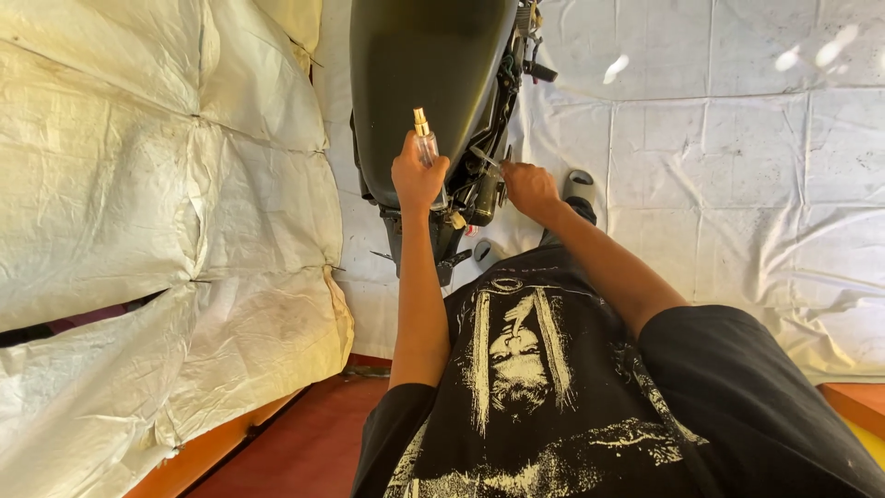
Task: The person uses a wrench to tighten bolts on the rear section of a motorcycle while holding a spray bottle. They work on the area near the seat and rear wheel, adjusting their position to reach different fasteners.
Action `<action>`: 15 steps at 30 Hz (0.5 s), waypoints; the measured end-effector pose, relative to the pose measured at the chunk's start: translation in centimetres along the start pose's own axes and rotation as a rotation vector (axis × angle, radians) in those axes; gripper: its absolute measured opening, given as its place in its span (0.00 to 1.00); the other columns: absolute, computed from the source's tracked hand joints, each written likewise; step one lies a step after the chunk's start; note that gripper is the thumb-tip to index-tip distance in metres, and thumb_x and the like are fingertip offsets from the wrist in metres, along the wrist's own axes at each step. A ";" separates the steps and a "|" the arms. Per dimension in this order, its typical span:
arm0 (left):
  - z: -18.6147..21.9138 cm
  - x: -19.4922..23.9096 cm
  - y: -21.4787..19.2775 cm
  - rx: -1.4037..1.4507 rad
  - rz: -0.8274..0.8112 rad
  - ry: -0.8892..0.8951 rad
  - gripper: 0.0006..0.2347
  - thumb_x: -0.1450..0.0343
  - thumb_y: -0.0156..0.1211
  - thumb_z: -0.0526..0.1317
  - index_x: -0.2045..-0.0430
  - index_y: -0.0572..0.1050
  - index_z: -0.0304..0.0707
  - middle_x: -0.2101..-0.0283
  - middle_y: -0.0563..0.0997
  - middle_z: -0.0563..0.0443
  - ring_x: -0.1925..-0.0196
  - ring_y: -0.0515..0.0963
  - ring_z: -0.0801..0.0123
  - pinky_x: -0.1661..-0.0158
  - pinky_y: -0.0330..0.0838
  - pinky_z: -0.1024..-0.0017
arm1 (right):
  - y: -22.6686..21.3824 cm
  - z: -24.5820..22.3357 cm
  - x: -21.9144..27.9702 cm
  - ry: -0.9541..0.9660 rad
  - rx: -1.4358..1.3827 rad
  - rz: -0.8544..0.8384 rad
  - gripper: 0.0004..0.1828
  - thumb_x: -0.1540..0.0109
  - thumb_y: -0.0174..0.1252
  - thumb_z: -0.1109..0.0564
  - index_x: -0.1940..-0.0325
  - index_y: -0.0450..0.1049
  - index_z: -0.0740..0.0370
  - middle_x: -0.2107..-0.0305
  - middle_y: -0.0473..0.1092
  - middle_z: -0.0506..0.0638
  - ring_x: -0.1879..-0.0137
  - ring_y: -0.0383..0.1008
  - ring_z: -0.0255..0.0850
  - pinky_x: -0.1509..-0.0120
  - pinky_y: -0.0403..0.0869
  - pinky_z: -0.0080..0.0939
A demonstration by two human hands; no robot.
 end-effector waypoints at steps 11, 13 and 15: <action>0.1 0.1 0.0 -0.009 -0.006 0.021 0.11 0.45 0.61 0.40 0.72 0.71 0.52 0.83 0.77 0.45 0.76 0.82 0.42 0.71 0.74 0.52 | -0.1 0.1 -0.4 -0.009 0.145 0.056 0.07 0.34 0.54 0.55 0.56 0.78 0.48 0.77 0.76 0.48 0.67 0.82 0.54 0.64 0.81 0.56; 0.0 0.1 -0.2 -0.011 0.004 0.019 0.11 0.45 0.61 0.40 0.71 0.71 0.52 0.83 0.78 0.45 0.77 0.82 0.42 0.71 0.74 0.52 | -0.2 1.8 -0.9 0.056 0.196 0.085 0.07 0.34 0.53 0.56 0.62 0.78 0.51 0.79 0.76 0.45 0.70 0.82 0.52 0.68 0.80 0.54; 0.1 0.0 -0.3 0.043 0.037 0.020 0.13 0.47 0.62 0.39 0.71 0.70 0.51 0.83 0.78 0.44 0.77 0.82 0.43 0.71 0.74 0.53 | -0.6 2.6 -1.1 -0.082 0.131 0.130 0.08 0.32 0.54 0.54 0.52 0.77 0.48 0.79 0.73 0.49 0.73 0.80 0.53 0.71 0.80 0.55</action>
Point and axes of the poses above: each hand's wrist, its own x-axis away from the middle knuckle, its own y-axis out of the palm, z = x × y, the point moved 10 cm from there along -x, towards the middle knuckle
